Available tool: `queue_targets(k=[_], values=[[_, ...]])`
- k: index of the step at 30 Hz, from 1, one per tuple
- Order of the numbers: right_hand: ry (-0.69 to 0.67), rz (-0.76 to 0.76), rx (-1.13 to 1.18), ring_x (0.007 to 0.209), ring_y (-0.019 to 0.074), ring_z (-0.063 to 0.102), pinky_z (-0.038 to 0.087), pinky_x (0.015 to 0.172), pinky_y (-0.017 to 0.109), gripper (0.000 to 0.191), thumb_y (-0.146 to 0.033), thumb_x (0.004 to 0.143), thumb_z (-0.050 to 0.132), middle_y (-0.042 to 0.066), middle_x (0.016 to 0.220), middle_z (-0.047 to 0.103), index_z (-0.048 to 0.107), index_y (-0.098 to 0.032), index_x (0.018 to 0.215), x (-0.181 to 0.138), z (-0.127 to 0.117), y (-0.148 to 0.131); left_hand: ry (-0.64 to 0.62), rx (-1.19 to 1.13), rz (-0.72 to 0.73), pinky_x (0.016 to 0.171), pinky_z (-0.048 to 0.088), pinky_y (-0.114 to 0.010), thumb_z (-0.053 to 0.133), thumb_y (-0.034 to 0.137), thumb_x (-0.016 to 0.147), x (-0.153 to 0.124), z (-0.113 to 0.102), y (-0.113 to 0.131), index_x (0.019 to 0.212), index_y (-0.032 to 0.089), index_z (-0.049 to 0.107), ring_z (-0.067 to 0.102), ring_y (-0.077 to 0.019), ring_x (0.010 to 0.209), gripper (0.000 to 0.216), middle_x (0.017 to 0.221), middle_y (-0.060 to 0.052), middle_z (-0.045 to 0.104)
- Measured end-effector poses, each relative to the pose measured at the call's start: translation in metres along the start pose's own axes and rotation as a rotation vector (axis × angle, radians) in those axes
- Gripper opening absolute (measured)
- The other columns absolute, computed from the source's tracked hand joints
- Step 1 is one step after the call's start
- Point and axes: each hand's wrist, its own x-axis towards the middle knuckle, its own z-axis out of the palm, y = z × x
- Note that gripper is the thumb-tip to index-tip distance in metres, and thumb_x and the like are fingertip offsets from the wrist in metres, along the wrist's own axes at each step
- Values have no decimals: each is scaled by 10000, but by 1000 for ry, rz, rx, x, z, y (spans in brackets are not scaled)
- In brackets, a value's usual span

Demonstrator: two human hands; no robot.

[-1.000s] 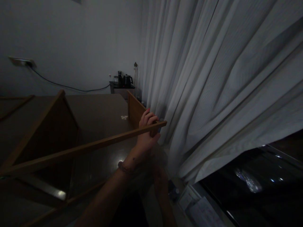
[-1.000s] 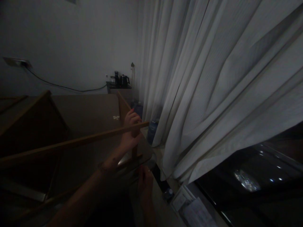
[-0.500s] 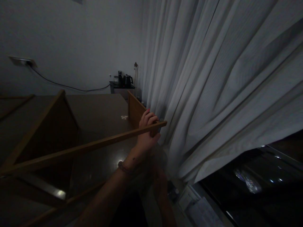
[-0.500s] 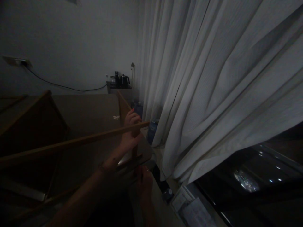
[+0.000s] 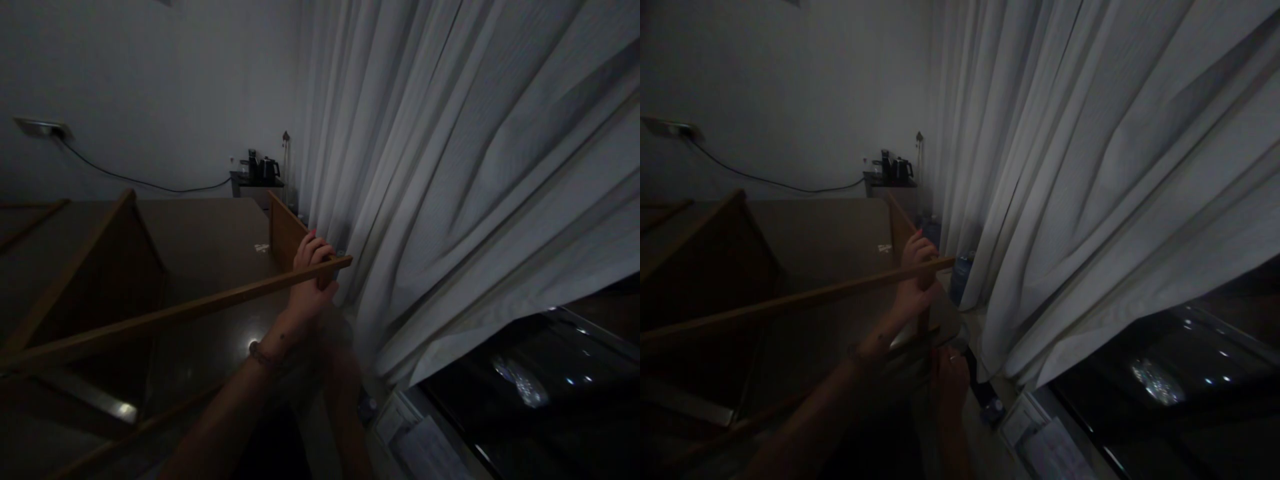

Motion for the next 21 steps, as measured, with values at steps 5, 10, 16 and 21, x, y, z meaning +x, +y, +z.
queue_targets(k=[5,10,16,21], values=[[-12,57,62,644,188,634,360,623,297,410,-279,1010,302,57,717,702,671,-218,841,-8,2,-17,-1,-7,-6,1094,290,-547,548,216,670,0,0,0,1106,250,456,282,-309,1372,448,1259,-63,466],[28,134,-3,656,207,614,361,627,310,445,-294,1015,268,74,753,694,675,-203,860,-8,-3,-22,11,-16,13,1093,292,-542,556,240,692,0,1,-1,1108,252,456,284,-311,1369,429,1240,-63,473],[30,-1,-83,733,203,586,356,727,328,328,-195,982,376,64,799,682,680,-205,858,-2,-3,-8,8,-7,11,1090,296,-544,571,274,706,1,1,-1,1104,257,448,295,-316,1360,417,1235,-62,477],[-7,-97,-105,761,208,576,356,737,330,232,-141,934,467,46,785,669,683,-201,873,-1,-2,1,7,-1,6,1097,291,-539,566,256,705,1,2,0,1105,259,447,311,-310,1353,417,1229,-59,483]])
